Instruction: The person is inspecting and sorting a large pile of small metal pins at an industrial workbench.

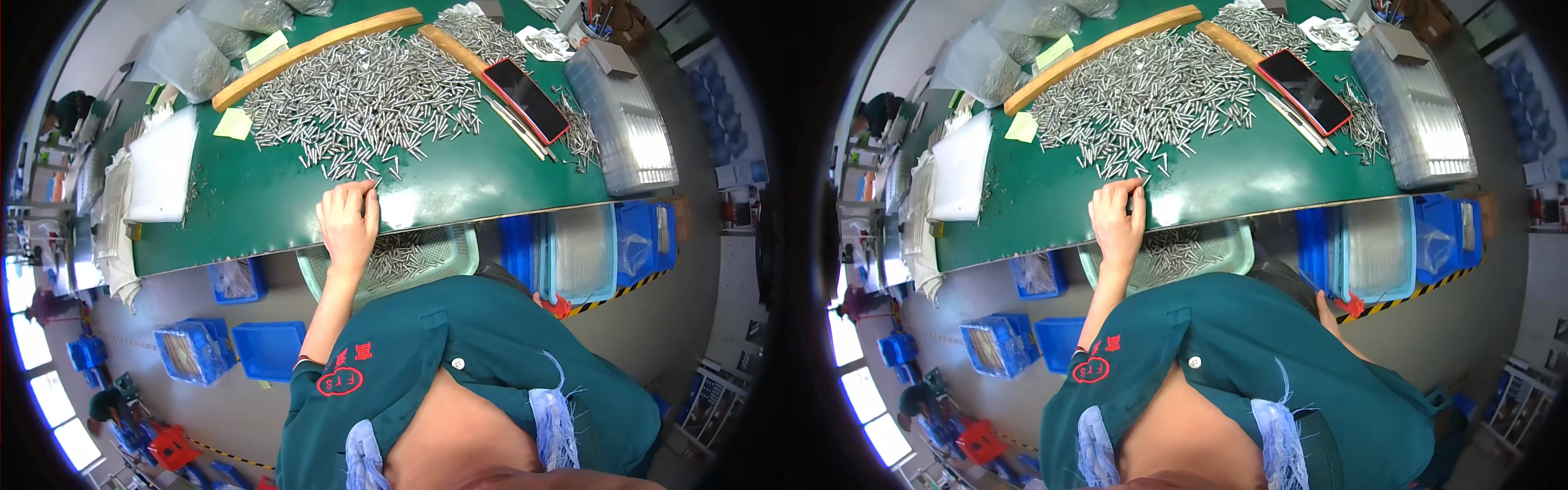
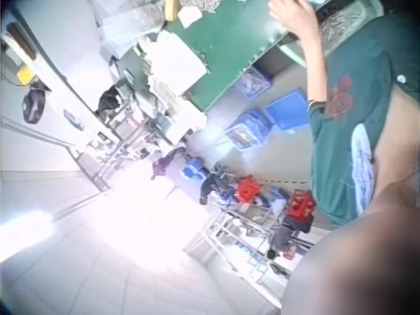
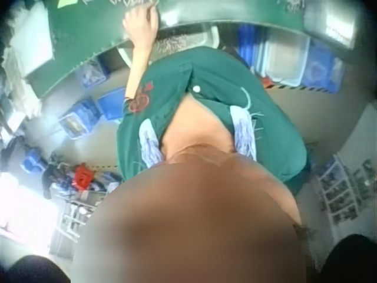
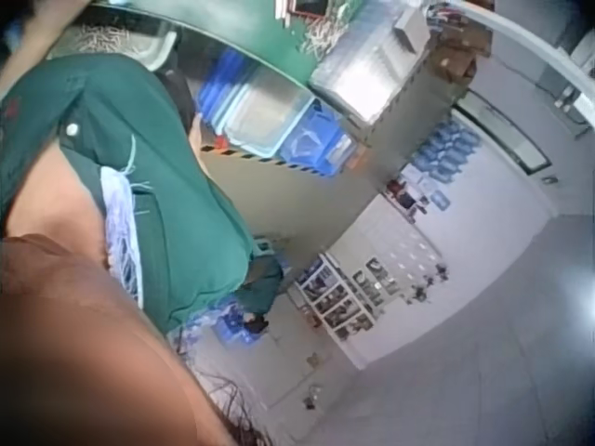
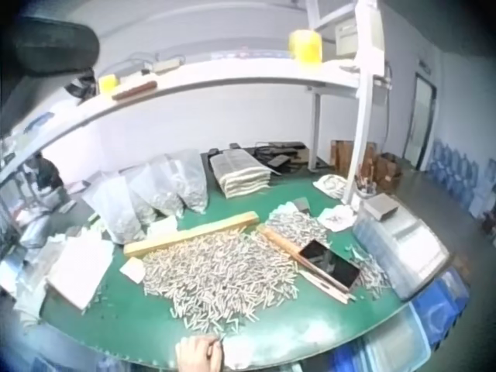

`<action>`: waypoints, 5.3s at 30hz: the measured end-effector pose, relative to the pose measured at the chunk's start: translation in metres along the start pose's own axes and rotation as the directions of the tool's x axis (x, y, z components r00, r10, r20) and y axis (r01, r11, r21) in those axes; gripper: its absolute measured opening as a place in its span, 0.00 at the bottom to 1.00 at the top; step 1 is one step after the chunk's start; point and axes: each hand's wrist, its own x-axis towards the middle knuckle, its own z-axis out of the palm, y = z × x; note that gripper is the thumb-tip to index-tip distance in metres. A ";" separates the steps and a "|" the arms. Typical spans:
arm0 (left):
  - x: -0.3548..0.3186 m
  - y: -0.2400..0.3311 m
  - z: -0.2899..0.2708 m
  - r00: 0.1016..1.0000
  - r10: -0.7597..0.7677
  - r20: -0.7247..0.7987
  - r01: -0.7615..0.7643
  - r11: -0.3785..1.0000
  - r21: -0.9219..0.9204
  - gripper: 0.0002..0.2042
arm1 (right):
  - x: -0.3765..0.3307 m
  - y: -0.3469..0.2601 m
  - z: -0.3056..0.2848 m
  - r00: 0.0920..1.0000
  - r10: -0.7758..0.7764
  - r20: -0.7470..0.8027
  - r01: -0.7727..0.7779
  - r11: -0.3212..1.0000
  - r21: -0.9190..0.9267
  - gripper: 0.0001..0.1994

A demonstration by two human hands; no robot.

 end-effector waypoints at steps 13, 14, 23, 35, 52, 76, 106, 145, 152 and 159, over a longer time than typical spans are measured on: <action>0.001 0.001 0.001 1.000 -0.006 -0.008 0.006 1.000 -0.008 0.06 | 0.015 -0.148 0.011 0.963 -0.266 -0.041 0.262 0.962 -0.077 0.22; 0.001 0.002 0.002 1.000 0.001 -0.009 -0.001 1.000 -0.015 0.06 | 0.017 -0.185 0.017 0.876 -0.483 -0.019 0.481 0.875 -0.056 0.18; -0.001 -0.001 0.002 1.000 -0.014 -0.014 0.014 1.000 0.000 0.06 | 0.106 -0.375 0.046 0.448 -0.859 0.246 0.693 0.161 -0.702 0.11; 0.002 0.001 0.002 1.000 -0.008 -0.031 0.008 1.000 0.006 0.07 | 0.139 -0.395 0.056 0.361 -0.862 0.356 0.553 -0.110 -0.826 0.10; -0.001 0.001 0.002 0.999 0.000 -0.046 0.000 1.000 0.007 0.07 | 0.198 -0.489 -0.015 0.357 -0.920 -0.160 0.402 0.306 -0.863 0.21; 0.012 0.006 -0.012 0.959 -0.115 0.258 0.086 0.989 0.121 0.07 | 0.077 -0.345 0.146 0.286 -0.860 0.422 0.809 -0.019 -0.587 0.06; 0.019 0.002 -0.015 0.978 0.008 0.209 -0.035 0.991 0.126 0.09 | 0.058 -0.332 0.156 0.325 -0.828 0.456 0.892 0.109 -0.438 0.08; -0.037 0.011 -0.039 0.437 -0.086 0.895 0.894 -0.069 -0.443 0.16 | 0.059 -0.334 0.152 0.211 -0.809 0.548 0.898 -0.062 -0.437 0.09; -0.038 0.008 -0.014 0.277 0.122 0.953 0.810 -0.563 -0.164 0.16 | 0.043 -0.320 0.139 0.207 -0.727 0.655 0.939 -0.042 -0.343 0.12; -0.044 0.023 -0.008 0.289 0.008 0.957 0.880 -0.397 -0.262 0.16 | 0.026 -0.322 0.131 0.362 -0.669 0.649 0.923 0.158 -0.352 0.23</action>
